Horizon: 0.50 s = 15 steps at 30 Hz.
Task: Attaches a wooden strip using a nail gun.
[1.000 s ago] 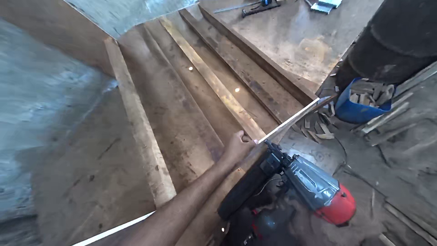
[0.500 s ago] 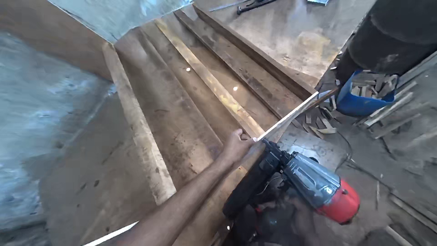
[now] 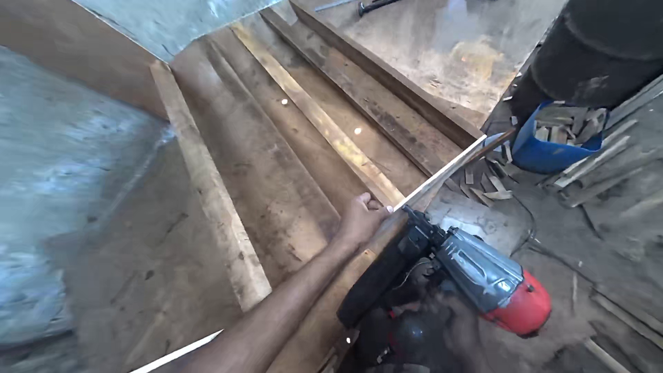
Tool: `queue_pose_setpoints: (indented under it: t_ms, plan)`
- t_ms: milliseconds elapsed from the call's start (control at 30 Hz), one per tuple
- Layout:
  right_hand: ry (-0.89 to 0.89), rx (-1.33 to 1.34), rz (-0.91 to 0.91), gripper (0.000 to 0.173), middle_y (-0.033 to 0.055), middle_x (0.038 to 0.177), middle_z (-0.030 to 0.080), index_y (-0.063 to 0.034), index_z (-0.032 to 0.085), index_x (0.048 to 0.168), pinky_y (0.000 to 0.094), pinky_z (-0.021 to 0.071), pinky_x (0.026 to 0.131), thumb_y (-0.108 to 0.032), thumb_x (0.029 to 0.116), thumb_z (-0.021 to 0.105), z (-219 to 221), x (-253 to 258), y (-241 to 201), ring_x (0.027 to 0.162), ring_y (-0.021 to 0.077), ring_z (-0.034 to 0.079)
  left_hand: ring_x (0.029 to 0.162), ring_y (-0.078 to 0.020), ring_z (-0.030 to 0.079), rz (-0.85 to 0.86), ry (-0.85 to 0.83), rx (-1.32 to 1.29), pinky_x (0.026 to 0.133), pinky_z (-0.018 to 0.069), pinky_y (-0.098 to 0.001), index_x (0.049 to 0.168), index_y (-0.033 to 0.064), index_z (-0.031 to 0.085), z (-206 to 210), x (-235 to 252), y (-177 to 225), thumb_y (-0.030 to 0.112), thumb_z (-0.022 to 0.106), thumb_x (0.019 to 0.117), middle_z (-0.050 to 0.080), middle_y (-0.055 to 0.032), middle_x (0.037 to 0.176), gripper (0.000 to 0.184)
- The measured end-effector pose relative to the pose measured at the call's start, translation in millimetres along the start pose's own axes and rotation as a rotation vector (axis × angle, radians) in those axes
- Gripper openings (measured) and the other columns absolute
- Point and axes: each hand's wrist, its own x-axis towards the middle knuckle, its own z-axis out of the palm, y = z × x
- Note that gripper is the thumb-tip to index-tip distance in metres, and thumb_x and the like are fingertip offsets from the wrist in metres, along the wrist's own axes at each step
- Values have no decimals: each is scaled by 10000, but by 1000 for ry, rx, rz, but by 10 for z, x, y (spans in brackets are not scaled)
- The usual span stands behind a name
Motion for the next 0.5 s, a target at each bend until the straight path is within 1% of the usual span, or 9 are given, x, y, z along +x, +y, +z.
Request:
queue_pose_setpoints:
  t_ms: [67,100,133,167,200,300,367,433,500]
  plan:
    - [-8,-14,-8,191,-26,642,583,-82,707,995,351,560,657,-189,846,656,17,37,13,591,118,594,749,-172,689,-7,0,10,727,588,-380,1084,6,662,-1,-24,43,176,768,931,728,-71,861,252]
    - [-5,-27,-10,152,-21,640,582,-85,702,954,349,556,656,-179,848,645,37,58,18,591,119,592,745,-175,687,-10,2,37,721,583,-387,1073,8,662,-9,-25,59,190,767,933,729,-71,858,253]
    - [0,-43,-12,116,-21,637,585,-96,694,911,345,553,652,-161,849,621,51,70,21,592,119,592,763,-177,693,-14,-6,63,740,586,-398,1085,8,662,-19,-24,74,203,760,941,733,-70,874,261]
    - [0,-43,-16,125,-22,633,584,-92,695,920,343,551,643,-152,844,615,49,75,22,586,119,592,767,-171,698,-14,-11,66,745,593,-390,1091,10,661,-24,-23,80,203,755,946,734,-66,879,260]
    - [-10,-45,-19,136,-25,632,575,-90,690,940,349,551,646,-158,846,621,24,68,15,585,120,587,764,-170,695,-13,-13,58,742,592,-383,1088,9,659,-25,-14,73,198,755,945,731,-67,876,256]
    - [-38,-25,0,108,-13,642,591,-81,688,911,389,582,685,-158,837,671,-15,-10,-61,597,140,609,754,-182,700,-9,-8,24,737,599,-396,1071,8,680,-32,-6,33,190,768,931,736,-79,859,246]
    - [-9,-41,-4,39,-12,646,639,-118,681,773,338,571,656,-149,796,671,65,-51,-72,605,121,635,749,-177,692,-3,-7,8,731,588,-390,1070,-2,678,-25,-13,66,175,774,927,736,-80,852,247]
    - [-36,-74,0,91,-15,698,647,-139,686,784,323,546,677,-205,843,666,-32,-85,38,661,114,634,761,-179,689,-23,5,-1,742,580,-395,1062,1,673,-14,-29,79,170,782,919,737,-79,855,247]
    - [-26,-83,6,117,-14,700,635,-135,697,795,338,549,686,-222,868,670,-50,-110,91,662,122,620,769,-185,672,-32,31,-35,744,570,-403,1052,13,682,-6,-45,73,201,742,951,712,-82,854,221]
